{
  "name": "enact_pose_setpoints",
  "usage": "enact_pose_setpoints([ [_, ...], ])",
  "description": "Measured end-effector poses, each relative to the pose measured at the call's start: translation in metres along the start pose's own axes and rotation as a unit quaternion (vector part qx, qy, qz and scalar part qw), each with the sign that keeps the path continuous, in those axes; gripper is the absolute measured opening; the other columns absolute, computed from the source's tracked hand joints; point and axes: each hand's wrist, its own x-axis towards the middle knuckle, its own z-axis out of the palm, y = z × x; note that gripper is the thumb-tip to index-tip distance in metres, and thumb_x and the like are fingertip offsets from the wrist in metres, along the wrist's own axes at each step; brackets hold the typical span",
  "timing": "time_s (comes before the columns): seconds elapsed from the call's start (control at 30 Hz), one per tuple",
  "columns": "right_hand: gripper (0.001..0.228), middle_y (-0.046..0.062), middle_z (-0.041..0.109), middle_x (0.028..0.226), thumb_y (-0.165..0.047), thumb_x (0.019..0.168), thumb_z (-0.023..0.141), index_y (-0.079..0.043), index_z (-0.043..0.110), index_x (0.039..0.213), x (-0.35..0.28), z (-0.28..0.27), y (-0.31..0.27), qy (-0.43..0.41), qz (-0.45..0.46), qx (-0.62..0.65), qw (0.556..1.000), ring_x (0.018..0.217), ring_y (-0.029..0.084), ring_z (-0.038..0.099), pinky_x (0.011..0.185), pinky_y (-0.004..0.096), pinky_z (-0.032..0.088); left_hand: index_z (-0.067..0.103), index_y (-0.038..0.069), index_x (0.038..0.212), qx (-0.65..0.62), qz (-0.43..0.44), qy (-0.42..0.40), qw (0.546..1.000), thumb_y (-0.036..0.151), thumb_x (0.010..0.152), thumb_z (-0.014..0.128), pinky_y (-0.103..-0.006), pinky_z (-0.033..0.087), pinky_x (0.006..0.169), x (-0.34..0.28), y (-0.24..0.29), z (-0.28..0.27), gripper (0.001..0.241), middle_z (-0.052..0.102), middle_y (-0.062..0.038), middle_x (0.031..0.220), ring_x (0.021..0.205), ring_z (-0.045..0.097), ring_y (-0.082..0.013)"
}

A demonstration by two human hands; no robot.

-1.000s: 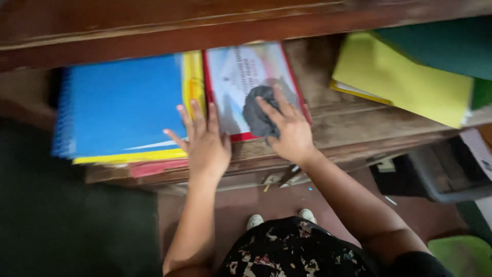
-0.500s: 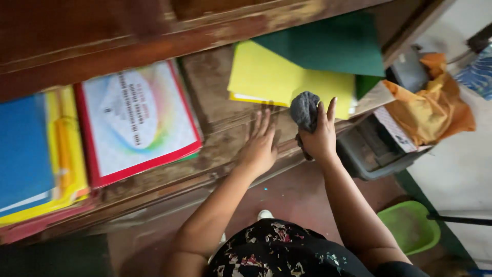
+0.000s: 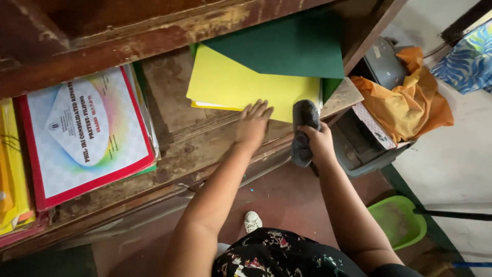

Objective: Wipe dust off folders and documents on a shelf using a cloth.

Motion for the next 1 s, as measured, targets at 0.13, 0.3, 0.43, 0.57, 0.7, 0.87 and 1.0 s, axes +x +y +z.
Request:
enact_pose_setpoints([
  [0.13,0.039,0.012,0.076,0.095,-0.008,0.066,0.082,-0.009,0.079,0.104,-0.080,0.006,-0.035,-0.084,-0.035,0.046,0.995,0.089,0.022,0.067,0.084,0.036,0.049,0.064,0.015,0.135,0.010,-0.003,0.083,0.996,0.015,0.086,0.071,-0.0456,0.029,0.122,-0.024,-0.020,0.001,0.050,0.059,-0.004,0.147,0.144,0.046,-0.0206],
  [0.3,0.049,0.023,0.075,0.098,-0.020,0.065,0.088,0.002,0.079,0.107,-0.099,-0.001,-0.021,-0.340,0.121,-0.006,0.933,0.091,0.038,0.072,0.081,0.051,0.056,0.059,0.022,0.142,0.004,0.059,0.015,0.998,0.010,0.059,0.092,-0.0561,0.014,0.124,-0.067,-0.022,-0.025,0.090,0.045,-0.007,0.160,0.153,0.029,-0.0260],
  [0.43,0.054,0.024,0.073,0.096,-0.020,0.061,0.088,0.003,0.078,0.108,-0.096,0.005,-0.026,-0.356,0.159,-0.014,0.921,0.088,0.039,0.072,0.075,0.053,0.057,0.062,0.025,0.139,0.003,0.041,-0.012,0.999,-0.003,0.068,0.082,-0.0577,0.020,0.122,-0.077,-0.031,-0.025,0.079,0.045,-0.002,0.160,0.152,0.030,-0.0240],
  [0.57,0.051,0.023,0.073,0.103,-0.022,0.069,0.088,0.000,0.077,0.114,-0.082,0.009,-0.017,-0.309,0.113,-0.050,0.943,0.095,0.034,0.070,0.081,0.049,0.055,0.057,0.021,0.144,-0.043,-0.077,0.003,0.996,0.005,0.078,0.070,-0.0662,0.033,0.112,-0.089,-0.041,-0.035,0.069,0.036,-0.005,0.163,0.152,0.027,-0.0286],
  [0.7,0.051,0.023,0.072,0.105,-0.024,0.072,0.089,-0.004,0.076,0.117,-0.050,-0.001,0.001,-0.266,0.094,-0.079,0.956,0.096,0.034,0.070,0.086,0.048,0.055,0.055,0.017,0.146,-0.084,-0.167,0.087,0.979,0.009,0.078,0.070,-0.0615,0.043,0.110,-0.099,-0.060,-0.040,0.071,0.031,-0.014,0.164,0.144,0.039,-0.0437],
  [0.87,0.044,0.013,0.073,0.104,-0.020,0.069,0.081,-0.010,0.076,0.112,-0.070,-0.007,-0.020,-0.295,-0.060,-0.131,0.945,0.095,0.027,0.070,0.087,0.037,0.052,0.053,0.017,0.149,-0.061,-0.170,0.054,0.982,0.007,0.079,0.069,-0.0526,0.046,0.110,-0.099,-0.056,-0.058,0.073,0.031,-0.013,0.165,0.141,0.043,-0.0444],
  [1.0,0.031,0.018,0.068,0.079,-0.017,0.077,0.081,0.005,0.073,0.098,-0.083,-0.001,-0.024,-0.196,0.159,0.052,0.966,0.074,0.028,0.068,0.072,0.042,0.054,0.040,0.021,0.158,0.069,-0.165,0.011,0.984,0.000,0.076,0.074,-0.0460,0.041,0.105,-0.086,-0.057,-0.075,0.091,0.021,-0.009,0.169,0.149,0.027,-0.0326],
])
